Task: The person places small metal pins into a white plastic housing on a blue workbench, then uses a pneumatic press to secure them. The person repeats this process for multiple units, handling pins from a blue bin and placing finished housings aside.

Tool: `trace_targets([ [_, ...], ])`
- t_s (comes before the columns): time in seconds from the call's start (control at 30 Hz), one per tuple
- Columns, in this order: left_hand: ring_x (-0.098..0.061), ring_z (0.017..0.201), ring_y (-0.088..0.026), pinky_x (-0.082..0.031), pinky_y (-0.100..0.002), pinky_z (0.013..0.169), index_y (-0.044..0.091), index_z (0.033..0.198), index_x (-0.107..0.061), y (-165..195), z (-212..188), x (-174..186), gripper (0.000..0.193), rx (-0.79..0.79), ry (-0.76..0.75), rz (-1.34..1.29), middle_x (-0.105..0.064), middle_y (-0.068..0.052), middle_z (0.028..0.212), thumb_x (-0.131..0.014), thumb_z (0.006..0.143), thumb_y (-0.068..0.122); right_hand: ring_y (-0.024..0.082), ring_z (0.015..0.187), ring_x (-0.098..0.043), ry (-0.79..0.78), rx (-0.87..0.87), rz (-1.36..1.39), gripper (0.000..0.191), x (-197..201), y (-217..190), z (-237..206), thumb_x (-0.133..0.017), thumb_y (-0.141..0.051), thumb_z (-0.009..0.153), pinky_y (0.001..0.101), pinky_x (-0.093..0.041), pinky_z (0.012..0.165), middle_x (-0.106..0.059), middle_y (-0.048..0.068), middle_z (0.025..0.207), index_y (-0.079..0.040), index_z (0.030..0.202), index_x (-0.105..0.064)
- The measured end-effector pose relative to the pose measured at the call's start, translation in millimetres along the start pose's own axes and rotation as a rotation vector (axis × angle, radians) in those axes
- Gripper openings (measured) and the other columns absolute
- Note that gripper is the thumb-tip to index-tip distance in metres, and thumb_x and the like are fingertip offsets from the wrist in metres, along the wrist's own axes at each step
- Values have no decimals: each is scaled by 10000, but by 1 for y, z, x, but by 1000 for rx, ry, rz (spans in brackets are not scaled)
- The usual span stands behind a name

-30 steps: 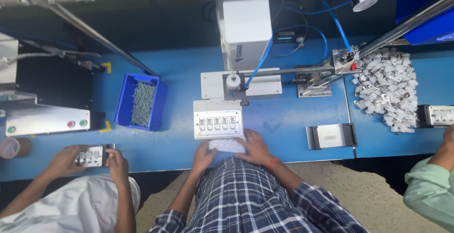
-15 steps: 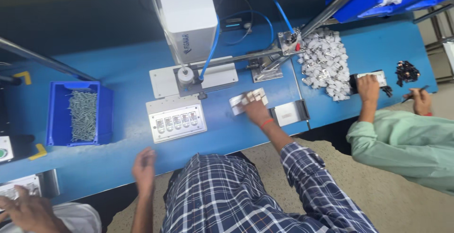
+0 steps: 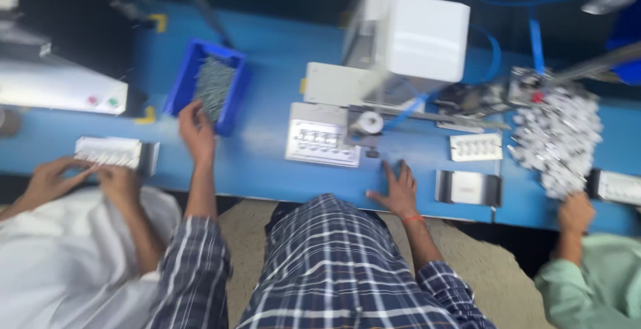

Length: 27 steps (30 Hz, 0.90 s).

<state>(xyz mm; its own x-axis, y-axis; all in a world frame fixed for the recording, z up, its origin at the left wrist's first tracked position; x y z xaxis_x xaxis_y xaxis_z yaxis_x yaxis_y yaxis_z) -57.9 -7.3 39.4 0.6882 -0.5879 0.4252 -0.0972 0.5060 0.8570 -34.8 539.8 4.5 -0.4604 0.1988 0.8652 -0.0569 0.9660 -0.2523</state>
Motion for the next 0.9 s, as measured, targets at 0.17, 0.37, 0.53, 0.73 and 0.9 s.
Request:
trace_targets([
  [0.17,-590,1200,-413,-474,-478,1042,114,1381,-643,-20,43,-27,556,-41,-224,362,-613,-199,1307,-798,847,140,483,1549,164,-90,-41,-63,1554,-39,1,3,-861,-792,483,690,24,1203,194,304,1659,-236,1643,11],
  [0.37,-592,1138,-458,-496,-509,976,239,1283,-670,-29,53,-32,584,152,-530,572,-521,-209,1330,-885,740,257,478,1551,151,-115,-81,-73,1558,-51,10,6,-895,-757,470,673,29,1214,174,297,1665,-267,1649,-3],
  [0.53,-675,1053,-417,-551,-508,947,144,1055,-740,-24,56,-35,254,22,-488,596,-657,-185,1183,-837,825,189,453,1563,130,-97,-95,-40,1548,-45,5,4,-910,-741,437,656,17,1222,149,276,1678,-305,1640,-39],
  [0.73,-713,903,-217,-575,-379,827,60,1000,-699,-25,49,-17,113,232,-230,15,-735,-69,975,-738,897,90,434,1564,129,-81,-102,-7,1550,-44,1,7,-934,-712,411,633,37,1229,138,262,1678,-306,1629,-67],
  [0.9,-668,854,-164,-571,-322,799,28,1139,-626,-33,46,-20,166,731,-172,-888,-678,-62,985,-633,974,42,440,1561,125,-85,-107,-23,1550,-48,3,10,-938,-709,415,638,43,1227,124,264,1681,-304,1634,-71],
])
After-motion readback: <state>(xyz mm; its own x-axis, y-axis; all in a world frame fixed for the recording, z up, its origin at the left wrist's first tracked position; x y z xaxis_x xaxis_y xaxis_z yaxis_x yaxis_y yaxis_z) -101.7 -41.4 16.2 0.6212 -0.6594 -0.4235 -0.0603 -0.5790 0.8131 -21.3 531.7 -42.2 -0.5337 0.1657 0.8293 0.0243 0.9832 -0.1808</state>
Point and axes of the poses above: each hand's wrist, its own z-axis towards the middle knuckle, its own x-axis out of the back of the hand, y = z × x, the point moved 4 cm from there along z, towards the middle knuckle
